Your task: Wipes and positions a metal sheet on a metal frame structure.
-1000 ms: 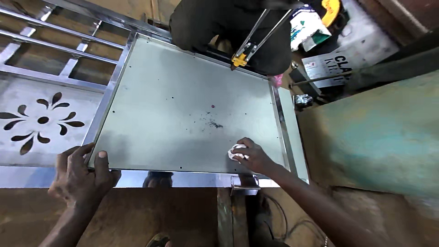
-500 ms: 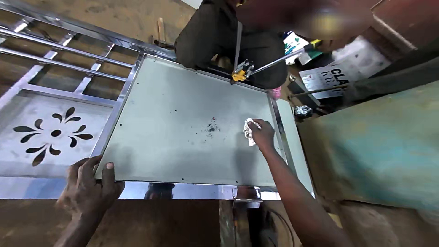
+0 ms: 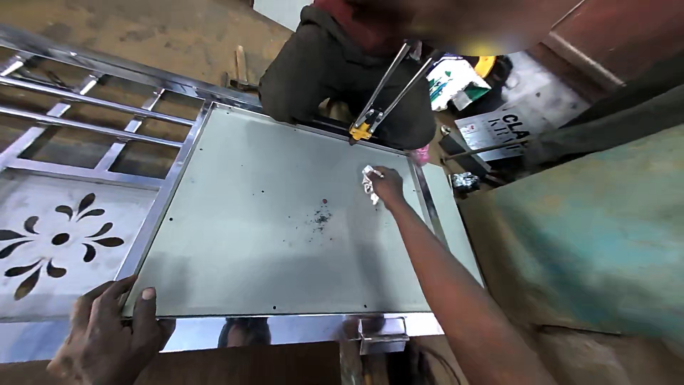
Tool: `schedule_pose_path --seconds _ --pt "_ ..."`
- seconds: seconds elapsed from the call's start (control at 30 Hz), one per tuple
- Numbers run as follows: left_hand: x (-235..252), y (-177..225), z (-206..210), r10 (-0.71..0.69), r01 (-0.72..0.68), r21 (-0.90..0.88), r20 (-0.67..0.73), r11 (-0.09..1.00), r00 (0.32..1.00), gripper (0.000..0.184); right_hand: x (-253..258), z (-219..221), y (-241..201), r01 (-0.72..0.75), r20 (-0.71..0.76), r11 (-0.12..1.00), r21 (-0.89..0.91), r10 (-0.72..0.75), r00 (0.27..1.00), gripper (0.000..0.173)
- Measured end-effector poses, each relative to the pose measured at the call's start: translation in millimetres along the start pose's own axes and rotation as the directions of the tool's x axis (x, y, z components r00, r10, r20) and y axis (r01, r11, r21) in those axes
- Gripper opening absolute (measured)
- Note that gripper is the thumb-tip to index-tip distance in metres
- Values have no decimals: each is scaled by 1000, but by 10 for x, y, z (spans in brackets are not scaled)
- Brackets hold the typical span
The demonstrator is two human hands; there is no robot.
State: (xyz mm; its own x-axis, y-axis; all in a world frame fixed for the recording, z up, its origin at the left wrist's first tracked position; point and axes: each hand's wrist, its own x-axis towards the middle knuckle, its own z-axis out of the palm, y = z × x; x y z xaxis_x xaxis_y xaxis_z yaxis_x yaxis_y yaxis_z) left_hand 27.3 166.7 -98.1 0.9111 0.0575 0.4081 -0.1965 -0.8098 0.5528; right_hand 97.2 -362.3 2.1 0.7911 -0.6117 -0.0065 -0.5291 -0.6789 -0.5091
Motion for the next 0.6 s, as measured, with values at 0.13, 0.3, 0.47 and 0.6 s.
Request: schedule_pose_path --seconds 0.13,0.3,0.47,0.6 --pt "14 -34 -53 24 -26 20 79 999 997 52 488 230 65 38 65 984 -173 -27 998 36" --pt "-9 -59 -22 32 -28 -59 65 998 997 50 -387 387 -230 328 260 933 -146 -284 923 31" --pt "-4 -92 -4 49 -46 -49 62 998 997 47 -456 -89 62 97 149 993 61 -105 983 32" --pt "-9 -85 0 34 -33 -8 61 999 998 46 392 -431 773 -179 -47 977 -112 175 984 36"
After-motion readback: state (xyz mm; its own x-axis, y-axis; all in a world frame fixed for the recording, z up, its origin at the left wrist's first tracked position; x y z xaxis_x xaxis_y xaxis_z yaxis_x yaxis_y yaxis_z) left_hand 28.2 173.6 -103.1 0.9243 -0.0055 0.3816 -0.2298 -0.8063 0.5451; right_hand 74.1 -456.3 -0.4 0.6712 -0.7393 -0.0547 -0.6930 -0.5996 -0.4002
